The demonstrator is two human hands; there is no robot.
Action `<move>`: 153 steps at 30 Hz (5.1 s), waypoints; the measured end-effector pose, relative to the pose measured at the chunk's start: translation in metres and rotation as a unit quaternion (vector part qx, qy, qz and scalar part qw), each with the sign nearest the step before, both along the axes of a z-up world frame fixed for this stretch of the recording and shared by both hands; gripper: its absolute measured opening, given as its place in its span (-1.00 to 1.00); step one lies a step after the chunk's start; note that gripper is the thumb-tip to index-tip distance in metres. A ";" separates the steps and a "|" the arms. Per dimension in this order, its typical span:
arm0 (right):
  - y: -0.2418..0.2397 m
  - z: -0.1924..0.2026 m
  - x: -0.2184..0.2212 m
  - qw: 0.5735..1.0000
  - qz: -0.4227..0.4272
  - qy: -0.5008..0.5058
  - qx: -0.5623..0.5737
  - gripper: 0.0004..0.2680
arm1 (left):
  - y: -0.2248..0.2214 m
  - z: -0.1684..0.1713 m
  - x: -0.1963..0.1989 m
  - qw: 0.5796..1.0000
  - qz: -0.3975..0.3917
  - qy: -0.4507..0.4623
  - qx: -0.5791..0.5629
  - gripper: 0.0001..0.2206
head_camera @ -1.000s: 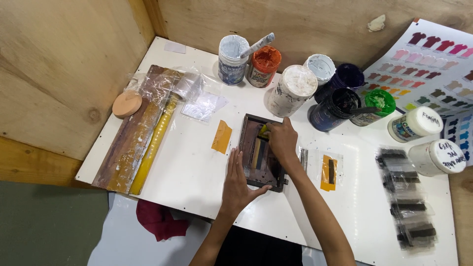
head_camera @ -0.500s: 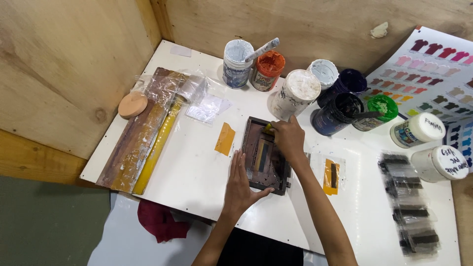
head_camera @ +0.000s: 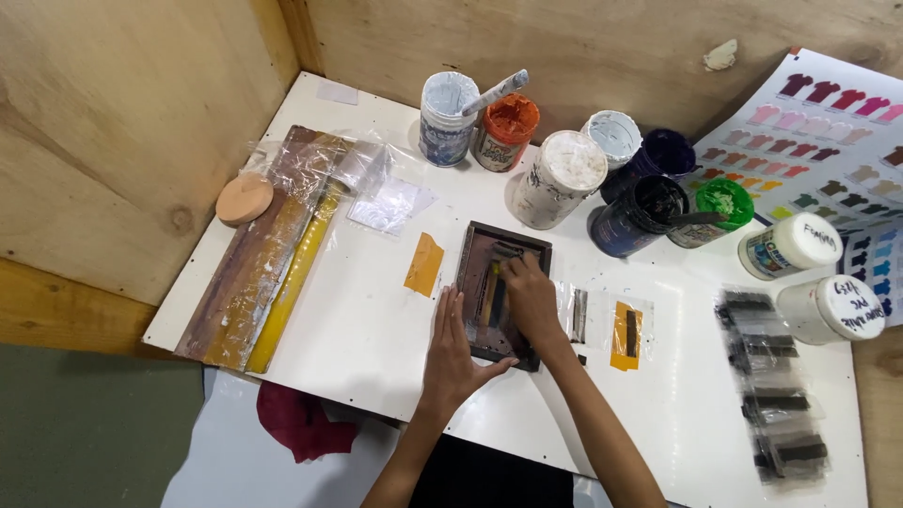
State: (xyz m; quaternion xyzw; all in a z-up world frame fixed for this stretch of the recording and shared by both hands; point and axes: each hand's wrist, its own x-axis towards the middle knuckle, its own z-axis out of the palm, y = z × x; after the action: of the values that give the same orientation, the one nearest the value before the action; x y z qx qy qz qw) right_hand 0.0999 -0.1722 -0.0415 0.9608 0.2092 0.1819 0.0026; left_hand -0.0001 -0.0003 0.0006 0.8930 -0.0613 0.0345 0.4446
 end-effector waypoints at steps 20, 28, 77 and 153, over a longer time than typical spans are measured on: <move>-0.010 0.025 -0.064 0.996 0.018 0.063 0.055 -0.86 | -0.001 -0.012 -0.005 0.998 -0.006 -0.066 -0.004 0.12; -0.012 0.068 -0.069 0.983 -0.016 0.146 0.107 -0.86 | 0.001 -0.003 -0.006 0.998 -0.009 -0.060 -0.018 0.10; -0.016 0.045 0.028 0.978 -0.079 0.021 0.190 -0.86 | 0.000 0.001 -0.006 1.000 -0.005 -0.002 0.012 0.09; -0.239 -0.053 -0.082 0.839 -0.286 0.002 0.462 -0.90 | 0.150 -0.004 -0.011 0.965 0.195 -0.176 -0.015 -0.35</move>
State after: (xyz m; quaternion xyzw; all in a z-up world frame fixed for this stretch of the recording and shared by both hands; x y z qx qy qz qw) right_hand 0.0183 -0.4114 -0.0945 0.8679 -0.1836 0.2470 -0.3900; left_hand -0.0108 0.1496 -0.0033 0.8610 0.0375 0.2778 0.4244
